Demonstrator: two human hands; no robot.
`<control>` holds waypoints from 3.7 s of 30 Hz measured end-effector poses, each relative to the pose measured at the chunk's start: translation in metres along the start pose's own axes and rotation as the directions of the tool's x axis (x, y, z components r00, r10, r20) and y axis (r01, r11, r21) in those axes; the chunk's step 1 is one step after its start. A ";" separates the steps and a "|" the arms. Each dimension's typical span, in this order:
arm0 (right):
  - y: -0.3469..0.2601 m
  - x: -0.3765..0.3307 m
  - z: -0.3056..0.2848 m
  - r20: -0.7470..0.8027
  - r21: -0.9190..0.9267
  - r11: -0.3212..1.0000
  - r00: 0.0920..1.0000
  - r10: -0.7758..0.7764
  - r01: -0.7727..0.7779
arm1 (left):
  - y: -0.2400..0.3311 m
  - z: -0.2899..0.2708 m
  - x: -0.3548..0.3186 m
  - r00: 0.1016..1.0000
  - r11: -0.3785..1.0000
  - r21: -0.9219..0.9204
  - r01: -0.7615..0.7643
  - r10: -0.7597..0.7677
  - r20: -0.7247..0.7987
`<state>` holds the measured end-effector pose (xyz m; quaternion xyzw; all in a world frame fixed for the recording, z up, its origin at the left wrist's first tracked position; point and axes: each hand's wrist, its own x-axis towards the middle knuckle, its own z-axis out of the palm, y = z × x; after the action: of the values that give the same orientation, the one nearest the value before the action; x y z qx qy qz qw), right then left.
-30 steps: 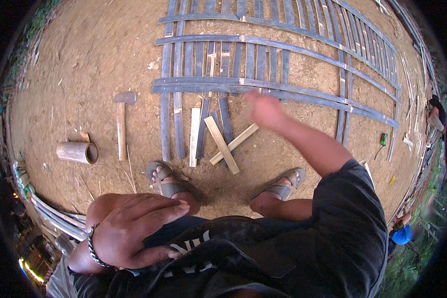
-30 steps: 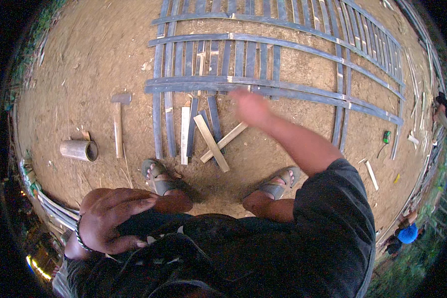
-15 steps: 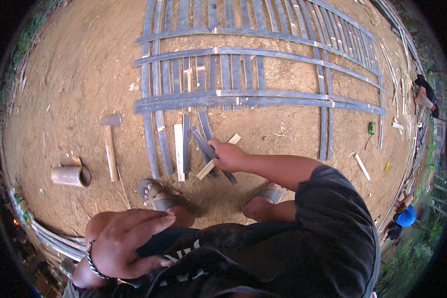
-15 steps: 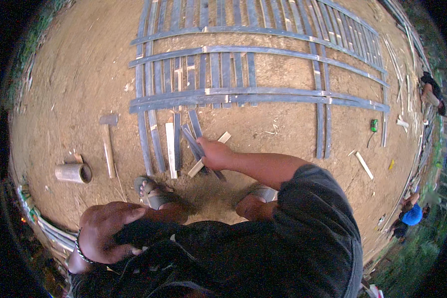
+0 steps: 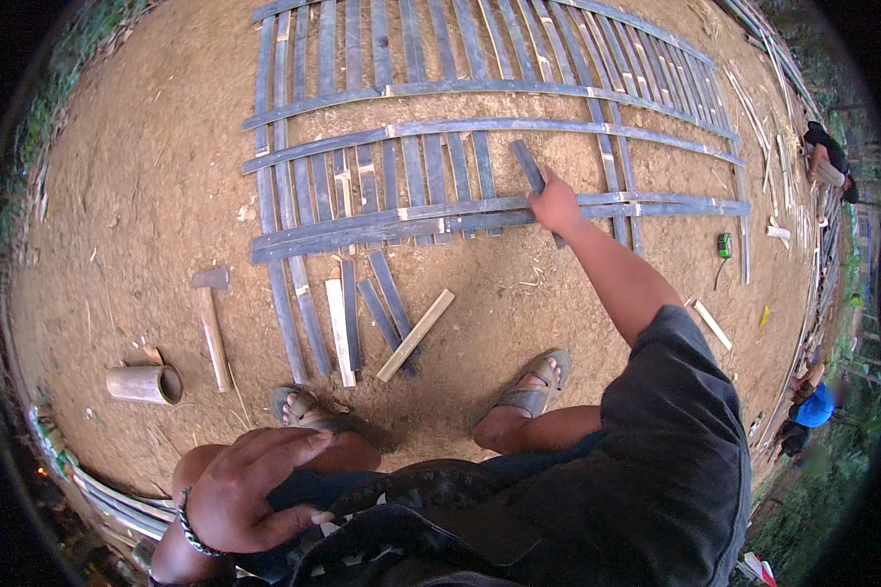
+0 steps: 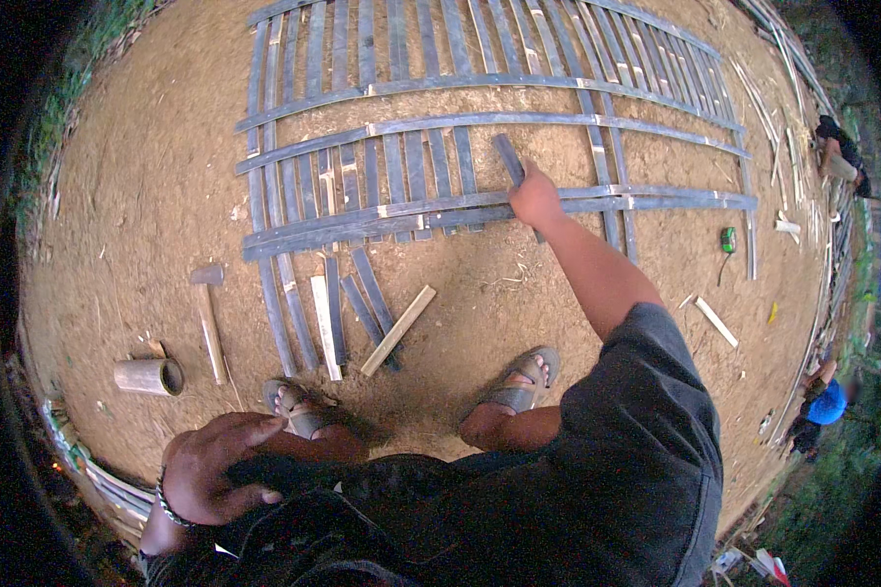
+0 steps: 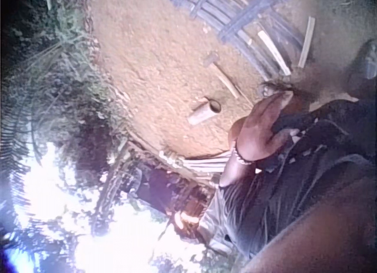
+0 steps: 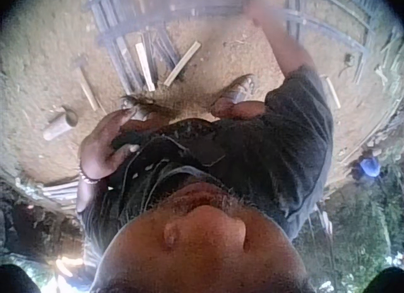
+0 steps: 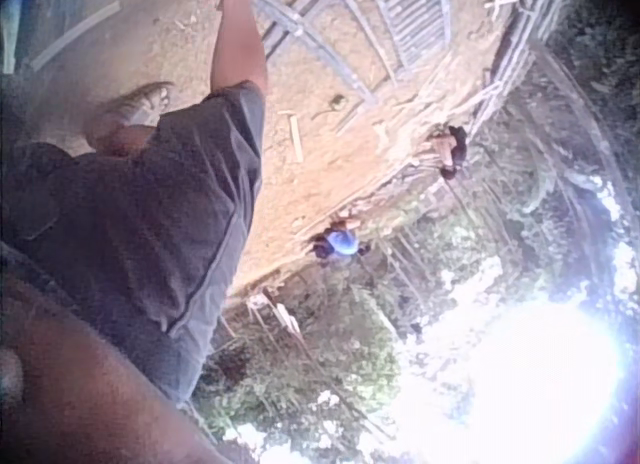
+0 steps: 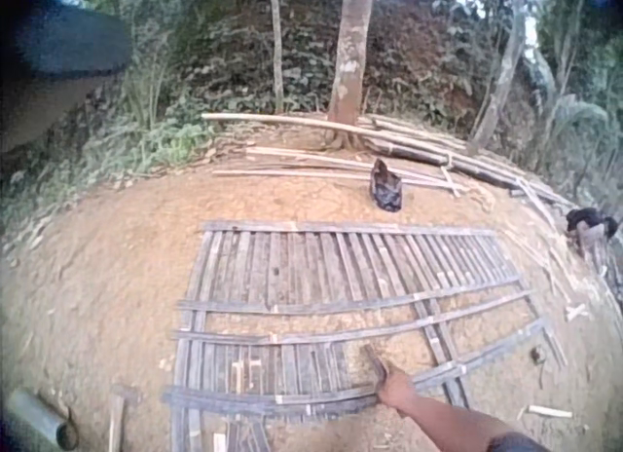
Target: The person assembles a bamboo structure by inserting small bamboo slats into the gaps of a larger bamboo frame. They pick up slats from a pile on the ground and place them into the frame one by one, adjusting their position to fit.
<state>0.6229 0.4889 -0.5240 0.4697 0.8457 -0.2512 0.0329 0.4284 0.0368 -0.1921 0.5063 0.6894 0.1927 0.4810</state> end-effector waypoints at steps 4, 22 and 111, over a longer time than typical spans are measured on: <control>0.018 0.062 0.027 -0.089 0.010 0.996 0.992 0.094 -0.094 | -0.003 0.007 0.006 0.999 0.996 0.092 0.001 0.003 -0.040; -0.047 0.074 -0.011 -0.009 -0.272 0.961 0.999 0.042 -0.042 | 0.000 -0.003 0.013 0.999 1.000 0.010 -0.018 0.018 0.042; -0.247 -0.186 0.187 0.570 0.146 0.568 0.401 -0.718 0.810 | 0.001 -0.006 0.002 0.991 0.995 0.035 -0.096 0.092 0.093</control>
<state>0.4925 0.1521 -0.5359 -0.0740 0.9294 -0.3000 0.2017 0.4244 0.0408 -0.1896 0.5559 0.6456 0.1781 0.4924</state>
